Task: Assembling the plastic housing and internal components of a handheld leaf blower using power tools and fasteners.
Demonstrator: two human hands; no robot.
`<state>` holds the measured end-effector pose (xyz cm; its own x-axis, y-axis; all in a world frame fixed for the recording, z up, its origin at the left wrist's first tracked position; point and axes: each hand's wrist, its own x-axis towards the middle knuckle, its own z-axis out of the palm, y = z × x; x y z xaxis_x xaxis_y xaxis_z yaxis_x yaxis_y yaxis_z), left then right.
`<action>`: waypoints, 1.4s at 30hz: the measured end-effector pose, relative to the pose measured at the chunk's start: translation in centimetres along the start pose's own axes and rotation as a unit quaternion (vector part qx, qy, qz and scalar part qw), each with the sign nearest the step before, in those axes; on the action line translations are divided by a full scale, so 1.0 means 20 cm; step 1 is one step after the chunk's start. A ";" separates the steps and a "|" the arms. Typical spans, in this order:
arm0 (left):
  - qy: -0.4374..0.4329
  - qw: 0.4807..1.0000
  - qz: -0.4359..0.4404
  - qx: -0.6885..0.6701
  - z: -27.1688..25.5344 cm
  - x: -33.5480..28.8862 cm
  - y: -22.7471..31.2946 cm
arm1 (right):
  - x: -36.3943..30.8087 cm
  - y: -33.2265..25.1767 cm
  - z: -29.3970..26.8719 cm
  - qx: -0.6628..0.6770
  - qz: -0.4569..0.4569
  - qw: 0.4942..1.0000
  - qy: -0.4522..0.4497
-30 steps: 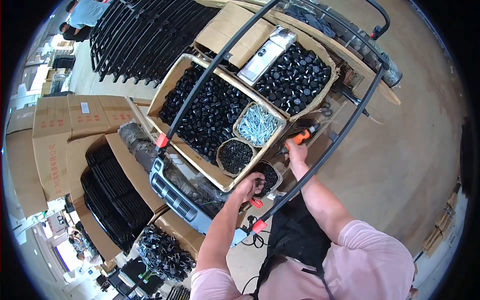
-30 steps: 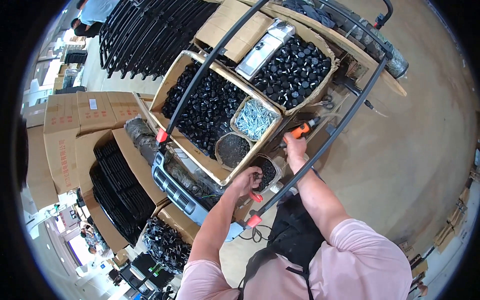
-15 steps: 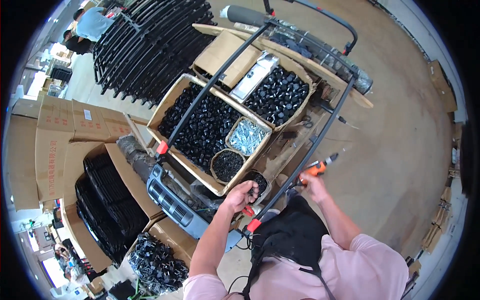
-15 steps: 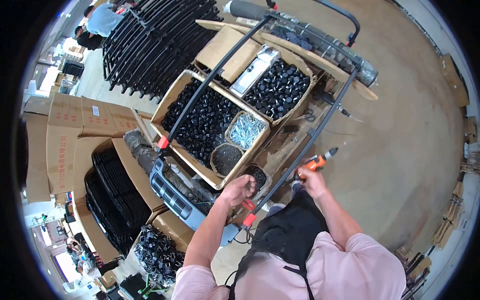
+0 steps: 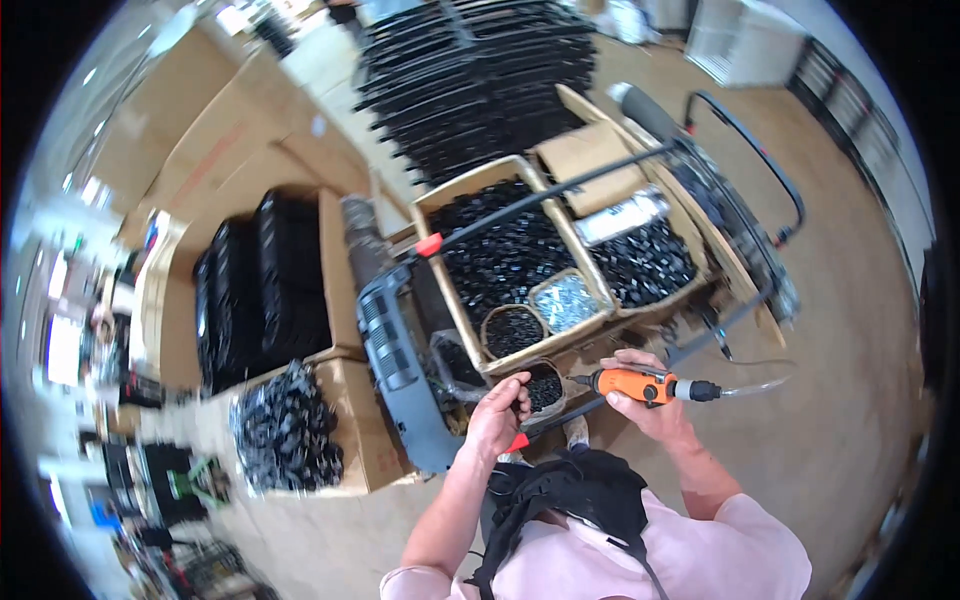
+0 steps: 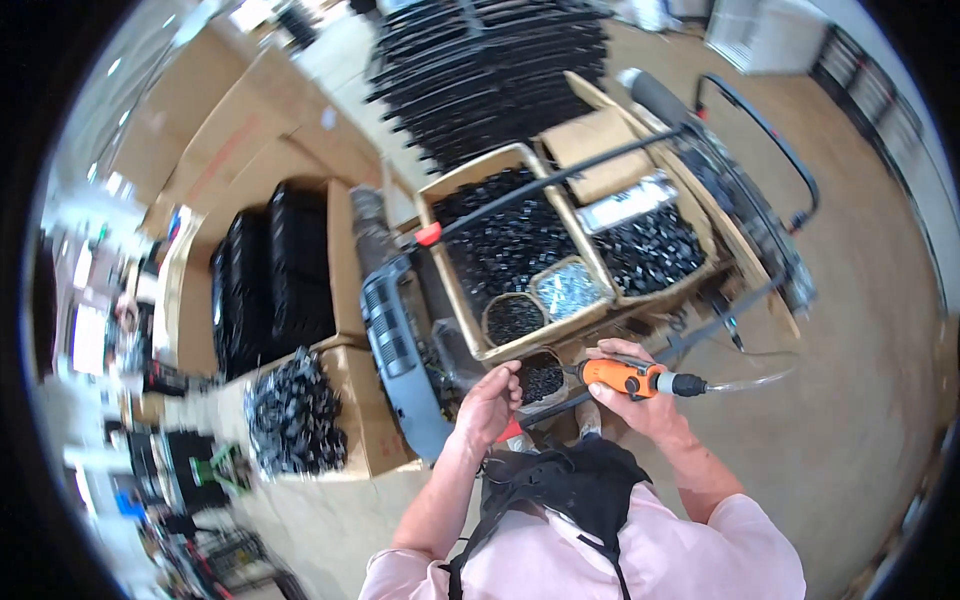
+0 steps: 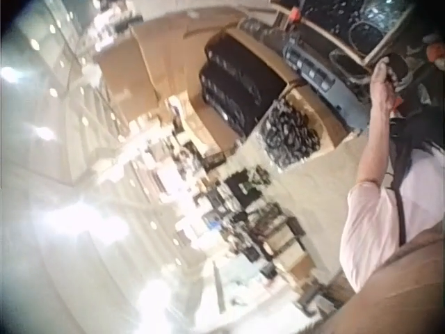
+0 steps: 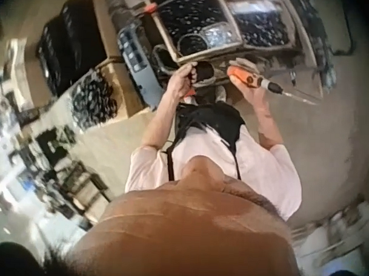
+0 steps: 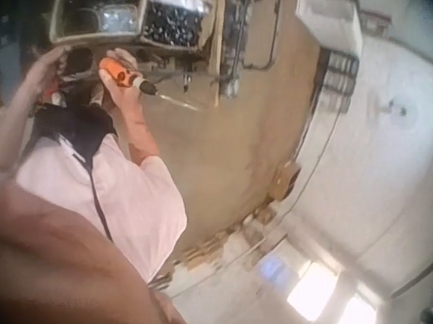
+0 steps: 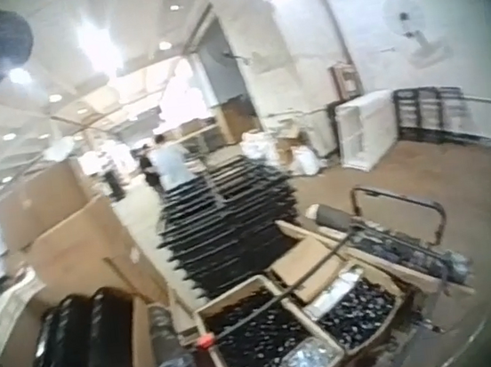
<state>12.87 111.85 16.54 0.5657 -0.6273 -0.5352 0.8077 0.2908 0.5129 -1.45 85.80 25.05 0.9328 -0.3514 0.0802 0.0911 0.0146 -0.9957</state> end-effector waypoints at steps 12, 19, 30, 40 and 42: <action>0.126 0.953 0.178 -0.212 -0.15 -0.34 -0.04 | 0.33 -0.06 0.62 0.055 -0.054 0.965 -0.252; 0.154 0.921 0.189 -0.303 -0.21 -0.33 0.18 | 0.41 -0.08 0.91 0.049 -0.036 0.960 -0.275; 0.105 0.925 0.156 -0.329 -0.48 -0.24 0.44 | 0.60 -0.05 1.27 -0.020 -0.006 0.963 -0.270; 0.141 0.935 0.165 -0.280 -0.55 -0.27 0.62 | 0.86 -0.07 1.60 -0.047 0.027 0.967 -0.250; 0.159 0.941 0.239 -0.177 -0.66 -0.31 0.62 | 0.94 -0.08 1.67 -0.055 0.036 0.968 -0.241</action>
<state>21.53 128.88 17.31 0.8535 -0.1318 -0.5041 0.4217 0.7430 0.5197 27.65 110.39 29.67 0.9920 0.1259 -0.0038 0.0070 -0.0858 -0.9963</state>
